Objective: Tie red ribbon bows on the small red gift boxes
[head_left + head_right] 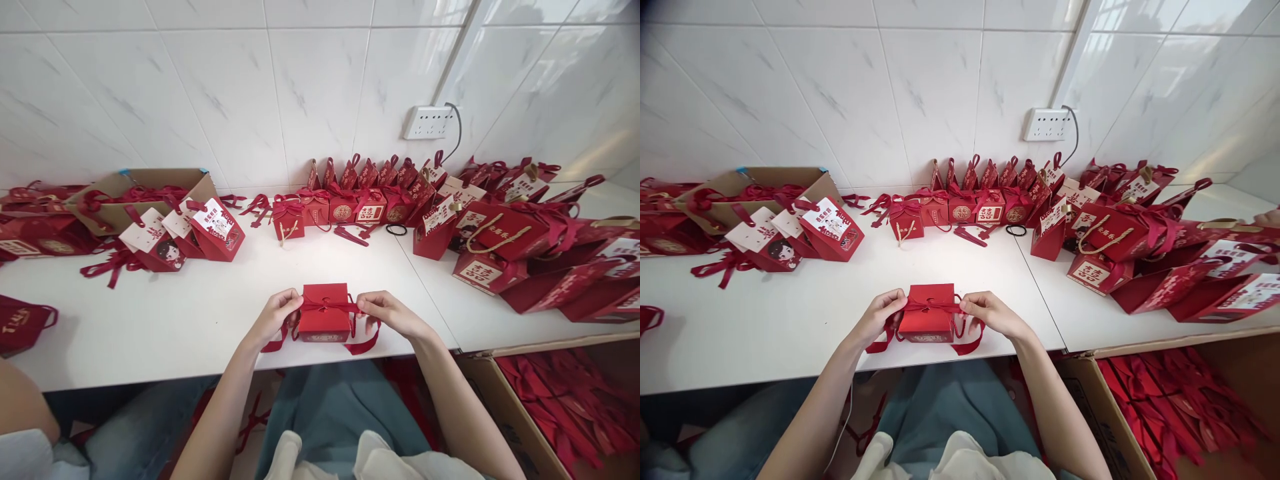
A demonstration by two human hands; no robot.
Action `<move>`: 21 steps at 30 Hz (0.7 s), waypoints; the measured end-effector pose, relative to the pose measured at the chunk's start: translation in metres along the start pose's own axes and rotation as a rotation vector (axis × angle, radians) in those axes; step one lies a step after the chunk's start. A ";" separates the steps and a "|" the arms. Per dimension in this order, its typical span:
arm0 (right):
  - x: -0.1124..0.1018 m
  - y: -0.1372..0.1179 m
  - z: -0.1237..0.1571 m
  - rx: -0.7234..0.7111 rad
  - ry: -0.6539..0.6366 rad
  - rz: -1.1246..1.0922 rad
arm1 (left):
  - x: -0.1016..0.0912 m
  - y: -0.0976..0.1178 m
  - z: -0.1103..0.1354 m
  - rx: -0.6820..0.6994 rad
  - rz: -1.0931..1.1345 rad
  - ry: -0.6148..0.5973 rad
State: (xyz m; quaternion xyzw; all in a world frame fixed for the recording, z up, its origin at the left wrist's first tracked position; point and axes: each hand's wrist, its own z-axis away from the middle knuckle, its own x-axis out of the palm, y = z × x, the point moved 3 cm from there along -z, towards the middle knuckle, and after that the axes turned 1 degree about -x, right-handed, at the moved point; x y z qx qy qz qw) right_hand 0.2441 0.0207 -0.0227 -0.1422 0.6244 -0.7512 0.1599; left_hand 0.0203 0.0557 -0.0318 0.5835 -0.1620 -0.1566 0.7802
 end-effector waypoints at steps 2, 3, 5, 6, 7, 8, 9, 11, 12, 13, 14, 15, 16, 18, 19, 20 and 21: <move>0.002 -0.016 0.003 -0.132 -0.026 0.043 | -0.001 0.008 0.002 0.003 -0.051 -0.024; 0.004 -0.022 0.003 -0.184 -0.030 0.059 | -0.001 0.012 0.003 0.001 -0.085 -0.038; 0.009 -0.032 0.002 -0.241 -0.042 0.080 | 0.000 0.020 0.005 -0.006 -0.161 -0.068; 0.013 -0.035 0.000 -0.256 -0.047 0.086 | 0.001 0.023 0.006 -0.006 -0.195 -0.076; 0.016 -0.037 -0.002 -0.269 -0.048 0.093 | 0.001 0.026 0.007 -0.003 -0.221 -0.081; 0.019 -0.038 -0.005 -0.284 -0.036 0.103 | 0.002 0.029 0.008 0.000 -0.248 -0.083; 0.022 -0.038 -0.007 -0.302 -0.013 0.119 | 0.002 0.031 0.009 0.001 -0.274 -0.082; 0.028 -0.038 -0.012 -0.338 0.056 0.172 | 0.002 0.034 0.011 0.000 -0.318 -0.075; 0.031 -0.038 -0.015 -0.349 0.091 0.212 | 0.003 0.035 0.012 -0.003 -0.336 -0.072; 0.033 -0.037 -0.016 -0.357 0.129 0.258 | 0.003 0.035 0.012 -0.004 -0.350 -0.069; 0.035 -0.036 -0.018 -0.367 0.170 0.304 | 0.003 0.036 0.013 -0.002 -0.360 -0.065; 0.037 -0.035 -0.019 -0.380 0.212 0.344 | 0.003 0.037 0.013 0.004 -0.367 -0.061; 0.038 -0.034 -0.019 -0.398 0.255 0.374 | 0.003 0.038 0.014 0.013 -0.374 -0.056; 0.040 -0.033 -0.020 -0.446 0.329 0.408 | 0.003 0.042 0.016 0.044 -0.408 -0.050; 0.040 -0.032 -0.020 -0.467 0.353 0.418 | 0.003 0.044 0.018 0.067 -0.439 -0.058; 0.041 -0.031 -0.021 -0.485 0.362 0.430 | 0.004 0.046 0.020 0.090 -0.481 -0.076; 0.042 -0.030 -0.021 -0.500 0.358 0.448 | 0.004 0.049 0.022 0.105 -0.533 -0.095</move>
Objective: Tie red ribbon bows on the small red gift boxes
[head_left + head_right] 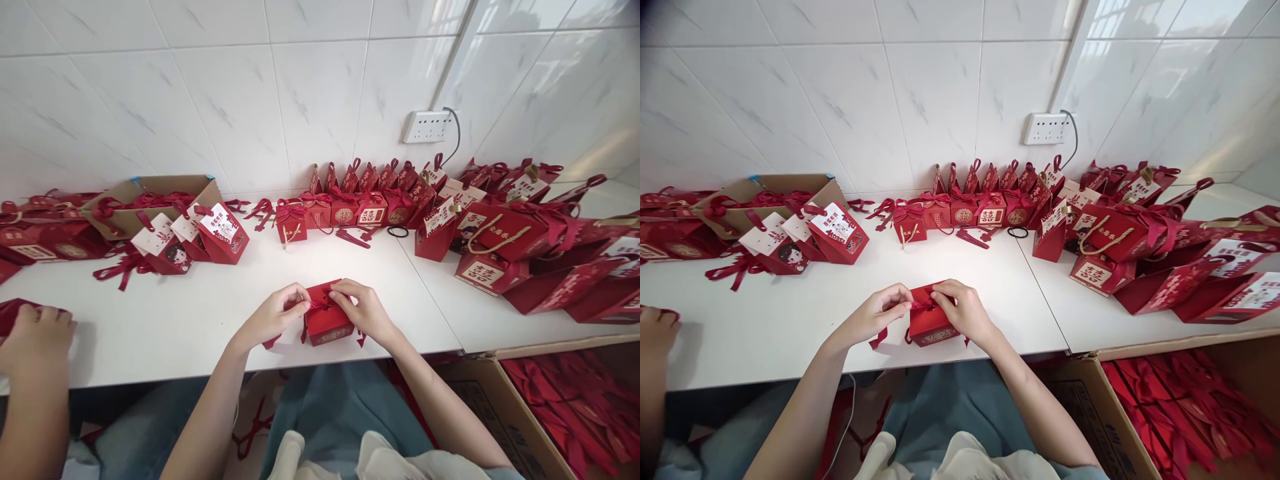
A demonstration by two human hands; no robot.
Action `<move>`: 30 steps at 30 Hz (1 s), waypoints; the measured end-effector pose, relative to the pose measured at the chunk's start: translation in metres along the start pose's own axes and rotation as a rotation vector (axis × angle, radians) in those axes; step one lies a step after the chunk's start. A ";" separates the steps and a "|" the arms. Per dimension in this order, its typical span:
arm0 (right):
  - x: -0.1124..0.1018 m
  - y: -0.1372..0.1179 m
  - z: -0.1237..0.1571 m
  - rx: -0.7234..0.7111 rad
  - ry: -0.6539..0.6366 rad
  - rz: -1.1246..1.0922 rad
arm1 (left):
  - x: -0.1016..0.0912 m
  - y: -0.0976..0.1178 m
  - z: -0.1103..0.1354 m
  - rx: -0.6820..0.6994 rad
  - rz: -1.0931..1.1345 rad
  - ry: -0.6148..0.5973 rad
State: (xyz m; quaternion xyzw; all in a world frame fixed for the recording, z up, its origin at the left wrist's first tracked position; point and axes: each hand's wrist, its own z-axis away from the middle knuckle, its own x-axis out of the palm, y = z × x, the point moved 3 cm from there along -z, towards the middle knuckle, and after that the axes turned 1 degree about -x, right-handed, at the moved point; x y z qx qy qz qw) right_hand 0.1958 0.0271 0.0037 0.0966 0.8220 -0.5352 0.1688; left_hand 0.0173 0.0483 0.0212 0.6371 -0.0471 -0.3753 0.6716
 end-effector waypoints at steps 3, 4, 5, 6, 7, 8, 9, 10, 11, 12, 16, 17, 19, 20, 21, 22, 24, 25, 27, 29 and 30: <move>0.003 0.000 0.001 -0.054 -0.033 0.061 | -0.002 0.006 0.005 -0.006 -0.190 0.002; 0.004 0.000 0.001 -0.062 -0.039 0.085 | -0.004 0.008 0.006 -0.015 -0.252 0.031; 0.005 0.000 0.002 -0.060 -0.039 0.106 | -0.005 0.009 0.007 -0.011 -0.308 0.064; 0.006 0.000 0.002 -0.048 -0.030 0.119 | -0.006 0.011 0.007 0.009 -0.354 0.092; 0.007 0.001 0.002 -0.022 -0.014 0.117 | -0.007 0.013 0.007 0.044 -0.388 0.113; 0.007 0.002 0.003 0.018 0.010 0.100 | -0.007 0.015 0.007 0.089 -0.410 0.126; 0.008 0.004 0.003 0.068 0.039 0.074 | -0.008 0.017 0.006 0.138 -0.422 0.134; 0.008 0.005 0.003 0.122 0.069 0.044 | -0.008 0.019 0.005 0.184 -0.422 0.138; 0.008 0.007 0.004 0.171 0.093 0.014 | -0.009 0.021 0.004 0.222 -0.414 0.136; 0.008 0.008 0.004 0.209 0.106 -0.013 | -0.009 0.023 0.003 0.249 -0.401 0.130; 0.009 0.006 0.004 0.211 0.085 -0.055 | -0.008 0.033 -0.001 0.302 -0.440 0.079; 0.010 0.004 0.003 0.187 0.082 -0.039 | -0.008 0.036 -0.002 0.321 -0.481 0.076; 0.010 0.002 0.002 0.130 0.087 0.017 | -0.006 0.042 -0.006 0.360 -0.564 0.076; 0.011 0.001 0.002 0.102 0.089 0.042 | -0.005 0.045 -0.008 0.374 -0.592 0.075; 0.011 0.000 0.002 0.077 0.089 0.058 | -0.004 0.047 -0.010 0.386 -0.605 0.072; 0.012 -0.001 0.001 0.057 0.088 0.065 | -0.004 0.048 -0.012 0.399 -0.604 0.065; 0.013 -0.001 0.001 0.038 0.079 0.068 | -0.003 0.050 -0.018 0.425 -0.568 0.047; 0.013 -0.001 0.001 0.037 0.073 0.070 | -0.004 0.051 -0.020 0.436 -0.540 0.040; 0.013 0.000 0.001 0.045 0.056 0.074 | -0.004 0.049 -0.027 0.448 -0.468 0.024; 0.012 0.000 0.001 0.050 0.036 0.070 | -0.005 0.044 -0.034 0.441 -0.388 0.017; 0.012 0.000 0.000 0.048 0.026 0.060 | -0.005 0.040 -0.037 0.431 -0.348 0.024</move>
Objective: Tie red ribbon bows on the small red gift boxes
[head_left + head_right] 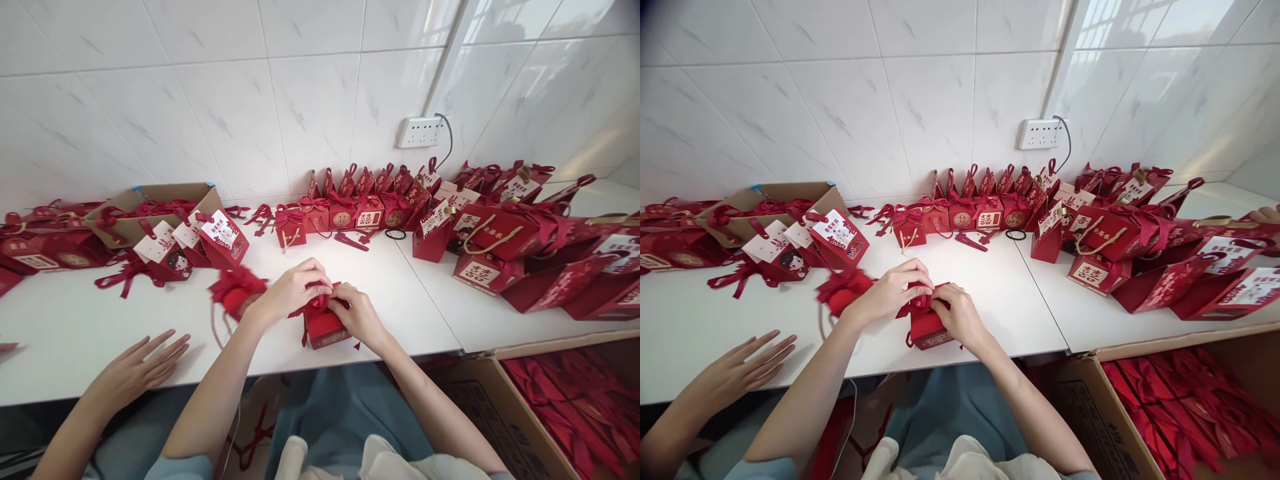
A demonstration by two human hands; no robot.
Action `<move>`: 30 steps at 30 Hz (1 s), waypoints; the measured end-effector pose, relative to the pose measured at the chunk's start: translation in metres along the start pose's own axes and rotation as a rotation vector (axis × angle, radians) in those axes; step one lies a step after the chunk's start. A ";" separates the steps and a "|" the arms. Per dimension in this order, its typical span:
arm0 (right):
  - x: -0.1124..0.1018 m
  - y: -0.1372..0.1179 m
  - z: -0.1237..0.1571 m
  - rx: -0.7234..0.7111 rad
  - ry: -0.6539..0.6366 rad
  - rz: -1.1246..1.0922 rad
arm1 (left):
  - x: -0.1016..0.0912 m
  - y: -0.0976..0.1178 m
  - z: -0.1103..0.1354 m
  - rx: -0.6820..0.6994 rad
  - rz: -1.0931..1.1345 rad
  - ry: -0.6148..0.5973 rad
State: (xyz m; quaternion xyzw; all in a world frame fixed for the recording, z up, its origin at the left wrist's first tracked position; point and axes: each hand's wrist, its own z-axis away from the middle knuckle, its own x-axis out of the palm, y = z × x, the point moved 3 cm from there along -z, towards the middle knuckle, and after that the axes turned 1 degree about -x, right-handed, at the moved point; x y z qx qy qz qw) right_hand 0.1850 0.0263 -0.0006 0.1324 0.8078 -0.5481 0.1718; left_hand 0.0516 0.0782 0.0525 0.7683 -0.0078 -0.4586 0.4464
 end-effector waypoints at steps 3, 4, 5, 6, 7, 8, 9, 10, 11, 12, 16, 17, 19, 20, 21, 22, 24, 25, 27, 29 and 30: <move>0.000 0.001 -0.001 -0.006 -0.019 -0.050 | 0.005 -0.016 -0.002 -0.103 0.076 0.091; 0.000 0.002 -0.001 -0.001 -0.015 -0.068 | 0.008 -0.021 -0.001 -0.146 0.087 0.121; 0.000 0.003 0.000 0.010 -0.003 -0.084 | 0.011 -0.026 0.000 -0.180 0.093 0.141; 0.000 0.005 0.000 0.026 0.017 -0.101 | 0.014 -0.029 0.002 -0.201 0.095 0.153; 0.000 0.007 0.000 0.044 0.040 -0.116 | 0.017 -0.031 0.004 -0.206 0.090 0.156; 0.000 0.008 0.001 0.065 0.064 -0.130 | 0.019 -0.032 0.007 -0.197 0.081 0.159; 0.000 0.010 0.002 0.089 0.088 -0.141 | 0.022 -0.033 0.009 -0.180 0.074 0.162; -0.001 0.011 0.003 0.112 0.109 -0.150 | 0.023 -0.033 0.012 -0.161 0.068 0.165; -0.001 0.012 0.004 0.132 0.128 -0.154 | 0.025 -0.033 0.015 -0.141 0.063 0.170; -0.002 0.012 0.005 0.147 0.142 -0.155 | 0.026 -0.033 0.018 -0.125 0.061 0.175; -0.004 0.010 0.007 0.170 0.173 -0.135 | 0.029 -0.031 0.028 -0.117 0.062 0.186; -0.005 0.009 0.008 0.175 0.176 -0.128 | 0.030 -0.030 0.029 -0.121 0.059 0.181; -0.004 0.008 0.008 0.186 0.182 -0.118 | 0.032 -0.027 0.031 -0.123 0.058 0.174; -0.004 0.007 0.007 0.187 0.184 -0.113 | 0.032 -0.025 0.031 -0.126 0.062 0.176; -0.004 0.007 0.007 0.184 0.186 -0.110 | 0.033 -0.024 0.031 -0.131 0.073 0.179; -0.004 0.006 0.007 0.177 0.186 -0.107 | 0.034 -0.023 0.031 -0.139 0.092 0.181; -0.003 0.005 0.006 0.160 0.178 -0.101 | 0.037 -0.022 0.031 -0.158 0.146 0.178; -0.004 0.005 0.006 0.154 0.174 -0.099 | 0.039 -0.022 0.031 -0.166 0.175 0.176; -0.004 0.005 0.005 0.151 0.167 -0.094 | 0.042 -0.022 0.031 -0.180 0.226 0.182; -0.006 0.005 0.005 0.155 0.165 -0.086 | 0.045 -0.023 0.031 -0.198 0.261 0.207; -0.006 0.006 0.004 0.156 0.162 -0.085 | 0.046 -0.024 0.031 -0.208 0.276 0.222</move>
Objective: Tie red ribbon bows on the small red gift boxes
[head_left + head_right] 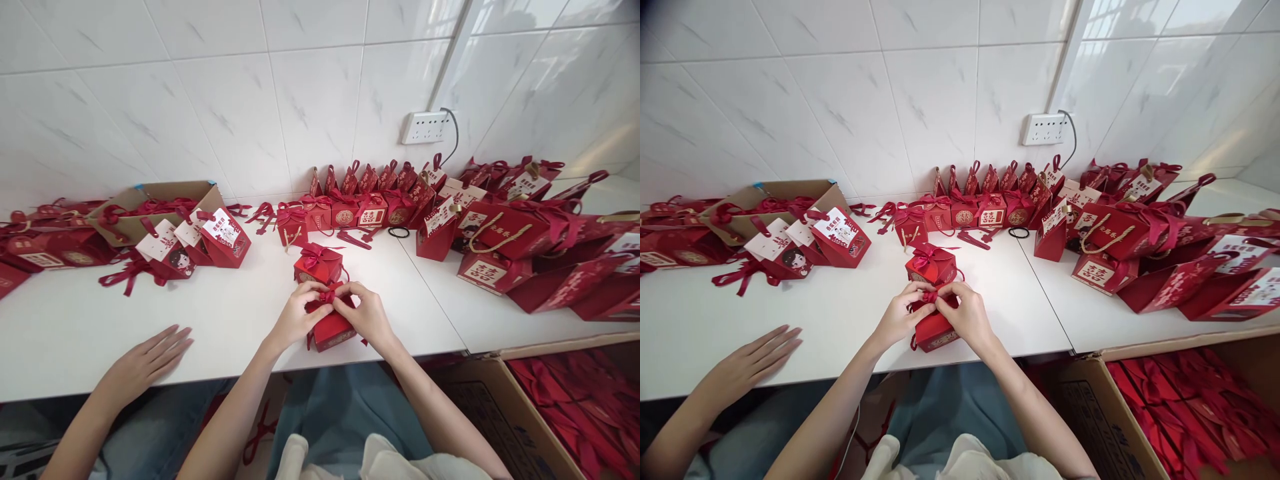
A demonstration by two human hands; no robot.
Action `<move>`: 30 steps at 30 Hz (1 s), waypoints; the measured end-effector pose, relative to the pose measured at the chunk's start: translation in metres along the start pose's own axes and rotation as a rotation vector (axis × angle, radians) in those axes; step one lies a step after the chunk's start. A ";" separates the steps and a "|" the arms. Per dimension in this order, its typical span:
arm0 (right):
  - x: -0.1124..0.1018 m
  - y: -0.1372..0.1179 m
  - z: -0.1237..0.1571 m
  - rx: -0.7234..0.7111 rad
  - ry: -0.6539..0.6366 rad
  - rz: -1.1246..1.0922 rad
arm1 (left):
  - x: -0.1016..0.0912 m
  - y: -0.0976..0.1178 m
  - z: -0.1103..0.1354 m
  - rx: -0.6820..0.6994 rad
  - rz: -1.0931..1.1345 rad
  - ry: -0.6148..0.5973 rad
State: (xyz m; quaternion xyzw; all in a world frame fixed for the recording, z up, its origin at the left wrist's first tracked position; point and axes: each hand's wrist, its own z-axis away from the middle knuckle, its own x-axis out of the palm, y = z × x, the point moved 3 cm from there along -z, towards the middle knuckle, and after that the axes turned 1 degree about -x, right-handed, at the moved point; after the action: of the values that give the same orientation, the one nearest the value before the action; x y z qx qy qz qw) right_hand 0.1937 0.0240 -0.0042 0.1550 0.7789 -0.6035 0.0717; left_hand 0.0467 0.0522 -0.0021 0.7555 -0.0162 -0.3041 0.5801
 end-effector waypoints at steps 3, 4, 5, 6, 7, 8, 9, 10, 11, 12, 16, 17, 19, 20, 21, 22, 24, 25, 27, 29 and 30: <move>-0.002 0.002 -0.001 -0.004 -0.032 -0.006 | 0.002 -0.003 0.000 -0.026 0.053 0.002; -0.003 0.002 -0.001 -0.010 -0.048 -0.008 | 0.003 -0.004 0.000 -0.032 0.076 -0.012; -0.003 0.003 -0.001 -0.018 -0.061 -0.007 | 0.003 -0.005 0.000 -0.037 0.101 -0.026; -0.004 0.003 -0.002 -0.028 -0.072 -0.002 | 0.003 -0.006 0.001 -0.042 0.127 -0.037; -0.004 0.003 -0.002 -0.043 -0.081 0.008 | 0.003 -0.007 0.001 -0.046 0.154 -0.045; -0.004 0.002 -0.002 -0.061 -0.088 0.021 | 0.003 -0.008 0.001 -0.051 0.179 -0.048; -0.004 0.001 -0.002 -0.084 -0.093 0.037 | 0.004 -0.009 0.000 -0.057 0.200 -0.047; -0.003 0.001 -0.002 -0.107 -0.097 0.055 | 0.004 -0.011 0.000 -0.064 0.218 -0.042; -0.002 0.000 -0.002 -0.130 -0.100 0.072 | 0.004 -0.012 0.000 -0.070 0.234 -0.034; -0.002 -0.001 -0.002 -0.149 -0.098 0.088 | 0.005 -0.013 -0.001 -0.075 0.248 -0.022; -0.006 -0.005 0.002 -0.274 -0.018 0.132 | 0.006 -0.016 -0.002 -0.095 0.303 0.058; -0.007 -0.006 0.004 -0.321 -0.004 0.146 | 0.006 -0.017 -0.002 -0.098 0.308 0.074; -0.010 -0.008 0.009 -0.404 -0.020 0.183 | 0.005 -0.016 -0.002 -0.098 0.308 0.086; -0.010 -0.008 0.011 -0.429 -0.041 0.203 | 0.005 -0.016 -0.002 -0.096 0.306 0.084; -0.010 -0.008 0.013 -0.446 -0.058 0.221 | 0.005 -0.015 -0.002 -0.093 0.305 0.079; -0.010 -0.008 0.015 -0.460 -0.066 0.235 | 0.005 -0.014 -0.002 -0.089 0.304 0.075; -0.009 -0.006 0.016 -0.477 -0.067 0.253 | 0.005 -0.013 -0.002 -0.081 0.299 0.068; -0.008 -0.006 0.016 -0.482 -0.066 0.258 | 0.005 -0.013 -0.002 -0.076 0.294 0.064; -0.007 -0.005 0.015 -0.489 -0.071 0.264 | 0.004 -0.012 -0.002 -0.070 0.275 0.056; -0.007 -0.005 0.013 -0.485 -0.083 0.267 | 0.003 -0.012 -0.002 -0.060 0.234 0.055; -0.008 -0.006 0.013 -0.481 -0.090 0.268 | 0.001 -0.011 -0.002 -0.052 0.202 0.063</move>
State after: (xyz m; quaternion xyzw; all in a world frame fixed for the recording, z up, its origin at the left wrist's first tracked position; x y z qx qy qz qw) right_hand 0.1980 0.0092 0.0007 0.2083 0.8684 -0.3926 0.2200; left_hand 0.0449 0.0567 -0.0120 0.7439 -0.0661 -0.2204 0.6274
